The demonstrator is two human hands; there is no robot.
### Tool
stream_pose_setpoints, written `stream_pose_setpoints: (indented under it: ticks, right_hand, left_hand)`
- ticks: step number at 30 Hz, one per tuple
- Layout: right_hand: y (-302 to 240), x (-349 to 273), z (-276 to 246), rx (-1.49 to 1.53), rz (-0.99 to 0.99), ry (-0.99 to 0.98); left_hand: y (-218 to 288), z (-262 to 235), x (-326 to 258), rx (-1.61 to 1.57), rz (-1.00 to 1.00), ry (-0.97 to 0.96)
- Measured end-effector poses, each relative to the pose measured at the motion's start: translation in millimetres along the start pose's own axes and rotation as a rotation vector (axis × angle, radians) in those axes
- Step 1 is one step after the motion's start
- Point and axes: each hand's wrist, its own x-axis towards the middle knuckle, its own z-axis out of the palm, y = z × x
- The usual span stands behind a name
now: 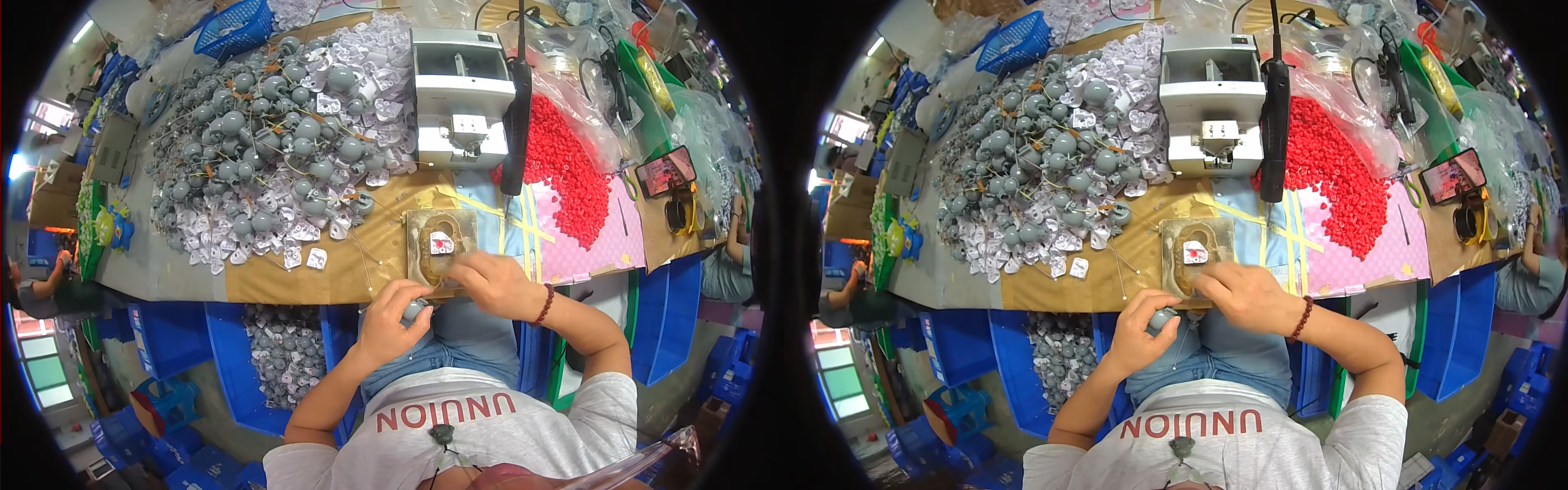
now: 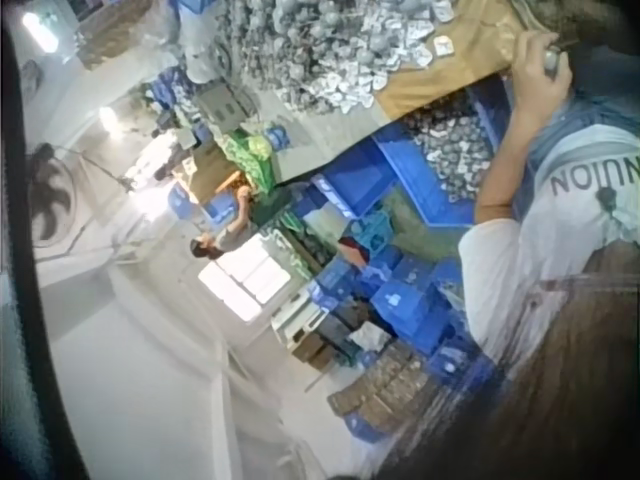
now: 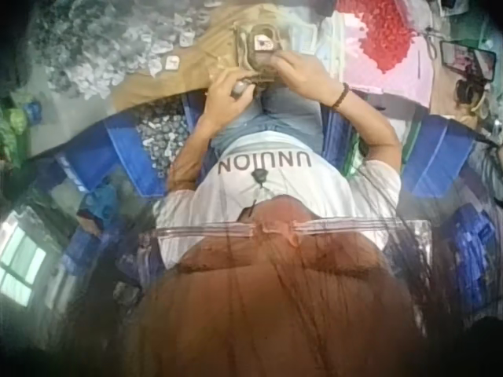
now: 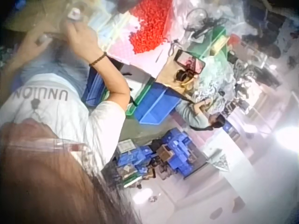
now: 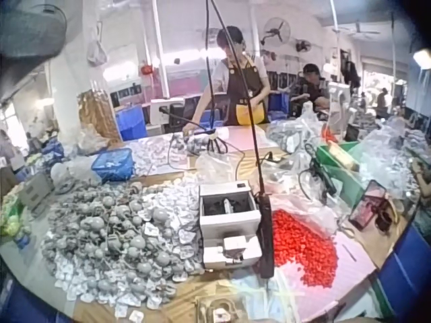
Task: Assembling electronic components into grey plastic spheres using an electric screwdriver at a factory workbench.
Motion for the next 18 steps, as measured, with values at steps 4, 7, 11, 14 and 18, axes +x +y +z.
stream_pose_setpoints:
  ticks: [4, 7, 11, 14, 18]
  right_hand:
    - [-12.7, -23.3, -13.8, 0.217, 0.092, -0.115]
    - [2.3, -16.9, -10.0, 0.141, 0.066, 0.057]
    - [28.0, 8.8, 7.7, -0.043, -0.002, 0.137]
    - [39.8, 15.2, 19.5, -0.127, -0.048, 0.086]
    - [38.8, 19.1, 17.0, -0.195, -0.078, 0.008]
  left_hand:
    - [5.3, -0.4, -7.4, -0.012, -0.012, -0.051]
    - [10.4, 0.5, -1.8, -0.015, -0.006, -0.046]
    - [6.2, 3.7, 14.7, 0.088, 0.049, 0.017]
    - [-5.7, 7.1, 22.6, 0.191, 0.105, 0.009]
    - [-11.1, 9.8, 26.0, 0.195, 0.136, -0.038]
